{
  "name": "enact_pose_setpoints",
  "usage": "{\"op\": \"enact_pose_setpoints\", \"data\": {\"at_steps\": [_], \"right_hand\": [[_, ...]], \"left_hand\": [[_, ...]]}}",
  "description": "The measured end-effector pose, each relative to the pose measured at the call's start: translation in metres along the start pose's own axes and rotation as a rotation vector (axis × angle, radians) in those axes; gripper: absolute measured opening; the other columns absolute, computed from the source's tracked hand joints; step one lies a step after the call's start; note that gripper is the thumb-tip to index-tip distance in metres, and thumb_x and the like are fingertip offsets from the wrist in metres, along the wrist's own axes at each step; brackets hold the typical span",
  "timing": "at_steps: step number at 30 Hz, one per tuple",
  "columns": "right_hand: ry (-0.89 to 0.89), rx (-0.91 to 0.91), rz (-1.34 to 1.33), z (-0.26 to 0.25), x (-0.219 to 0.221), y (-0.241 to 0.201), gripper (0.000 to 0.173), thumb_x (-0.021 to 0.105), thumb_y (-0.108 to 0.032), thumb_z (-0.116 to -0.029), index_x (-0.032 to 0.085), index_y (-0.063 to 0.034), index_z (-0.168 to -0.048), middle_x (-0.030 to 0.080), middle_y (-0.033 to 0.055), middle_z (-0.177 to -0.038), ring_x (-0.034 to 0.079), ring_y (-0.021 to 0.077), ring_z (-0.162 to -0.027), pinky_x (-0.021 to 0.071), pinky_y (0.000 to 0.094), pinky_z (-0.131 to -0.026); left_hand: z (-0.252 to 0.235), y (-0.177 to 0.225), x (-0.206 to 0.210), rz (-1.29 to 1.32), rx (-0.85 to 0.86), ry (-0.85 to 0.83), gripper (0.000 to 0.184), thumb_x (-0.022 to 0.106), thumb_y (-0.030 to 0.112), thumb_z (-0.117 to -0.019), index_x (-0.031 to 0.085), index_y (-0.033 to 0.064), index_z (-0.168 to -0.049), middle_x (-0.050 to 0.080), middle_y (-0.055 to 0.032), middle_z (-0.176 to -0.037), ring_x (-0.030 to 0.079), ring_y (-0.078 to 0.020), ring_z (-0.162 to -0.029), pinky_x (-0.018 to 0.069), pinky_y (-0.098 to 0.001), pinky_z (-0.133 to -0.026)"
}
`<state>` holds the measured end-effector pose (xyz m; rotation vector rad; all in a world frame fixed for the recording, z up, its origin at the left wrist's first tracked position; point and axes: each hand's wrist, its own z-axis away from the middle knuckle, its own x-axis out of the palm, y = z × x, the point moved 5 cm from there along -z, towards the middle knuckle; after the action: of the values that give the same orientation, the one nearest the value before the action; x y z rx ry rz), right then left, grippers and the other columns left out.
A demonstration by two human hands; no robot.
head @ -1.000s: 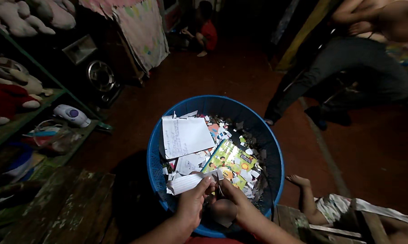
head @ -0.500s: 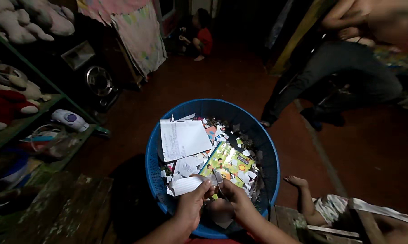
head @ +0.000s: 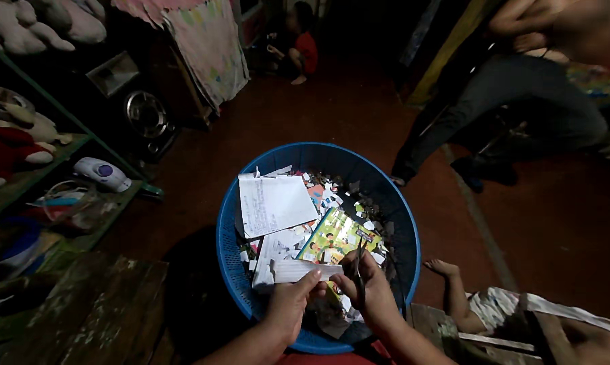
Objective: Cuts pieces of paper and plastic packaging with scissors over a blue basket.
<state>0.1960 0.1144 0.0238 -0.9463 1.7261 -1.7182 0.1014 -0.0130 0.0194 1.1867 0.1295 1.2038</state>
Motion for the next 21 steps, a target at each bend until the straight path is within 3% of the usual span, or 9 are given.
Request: {"op": "enact_pose_setpoints", "data": {"at_steps": [1,3,5,6,10,15,21], "right_hand": [[-0.035,0.019,0.015,0.0,0.001,0.002,0.036,0.078,-0.014,-0.0836,0.054,-0.0083,-0.109,0.061,-0.0051,-0.085,0.058,0.0003,-0.068,0.0505,0.0161,-0.059],[-0.184,0.073,0.112,0.002,0.005,0.007,0.052,0.076,-0.038,-0.0873,0.051,-0.0062,-0.119,0.064,-0.0028,-0.096,0.064,0.0041,-0.082,0.0552,0.0221,-0.07],[-0.354,0.118,0.233,0.006,0.012,0.013,0.08,0.071,-0.067,-0.0819,0.051,-0.0037,-0.127,0.066,0.0002,-0.106,0.066,0.0077,-0.094,0.0575,0.0289,-0.079],[-0.424,0.123,0.282,0.007,0.015,0.014,0.086,0.069,-0.073,-0.0792,0.053,-0.0033,-0.127,0.066,0.0014,-0.106,0.065,0.0083,-0.094,0.0573,0.0303,-0.079],[-0.532,0.099,0.38,0.011,0.022,0.014,0.09,0.064,-0.079,-0.0791,0.054,-0.003,-0.127,0.067,0.0029,-0.104,0.065,0.0082,-0.093,0.0573,0.0312,-0.08],[-0.466,0.088,0.349,0.009,0.022,0.013,0.074,0.064,-0.068,-0.087,0.056,-0.0037,-0.123,0.068,-0.0013,-0.094,0.066,0.0045,-0.084,0.0572,0.0264,-0.075],[-0.43,0.097,0.35,0.009,0.019,0.015,0.067,0.065,-0.067,-0.0874,0.058,-0.0072,-0.117,0.066,-0.0044,-0.086,0.062,0.0023,-0.073,0.0542,0.0235,-0.066]], "left_hand": [[0.0,0.001,-0.001,0.02,0.022,0.035,0.011,0.059,-0.004,-0.0987,0.06,-0.0022,-0.11,0.072,-0.0088,-0.085,0.071,-0.0151,-0.072,0.061,-0.0286,-0.071],[-0.002,0.003,-0.005,0.044,0.077,0.09,0.011,0.058,-0.003,-0.0992,0.059,-0.0022,-0.11,0.072,-0.0084,-0.084,0.071,-0.0148,-0.072,0.0613,-0.0284,-0.071],[-0.003,0.005,-0.007,0.061,0.13,0.108,0.011,0.057,-0.001,-0.1005,0.059,-0.0025,-0.112,0.072,-0.0082,-0.085,0.071,-0.0149,-0.073,0.0613,-0.0284,-0.072],[-0.004,0.005,-0.008,0.073,0.155,0.107,0.011,0.056,-0.001,-0.1006,0.059,-0.0023,-0.111,0.072,-0.0079,-0.084,0.071,-0.0146,-0.072,0.0611,-0.0282,-0.072],[-0.005,0.004,-0.008,0.098,0.187,0.064,0.011,0.054,-0.002,-0.1006,0.06,-0.0033,-0.11,0.072,-0.01,-0.085,0.071,-0.016,-0.073,0.0614,-0.0304,-0.074],[-0.004,0.004,-0.007,0.06,0.145,0.069,0.009,0.056,-0.001,-0.1004,0.06,-0.0019,-0.108,0.072,-0.0082,-0.085,0.072,-0.0157,-0.075,0.0616,-0.03,-0.076],[-0.004,0.003,-0.007,0.063,0.139,0.057,0.01,0.055,-0.001,-0.101,0.059,-0.0004,-0.11,0.072,-0.0072,-0.087,0.072,-0.015,-0.076,0.0615,-0.0295,-0.078]]}}
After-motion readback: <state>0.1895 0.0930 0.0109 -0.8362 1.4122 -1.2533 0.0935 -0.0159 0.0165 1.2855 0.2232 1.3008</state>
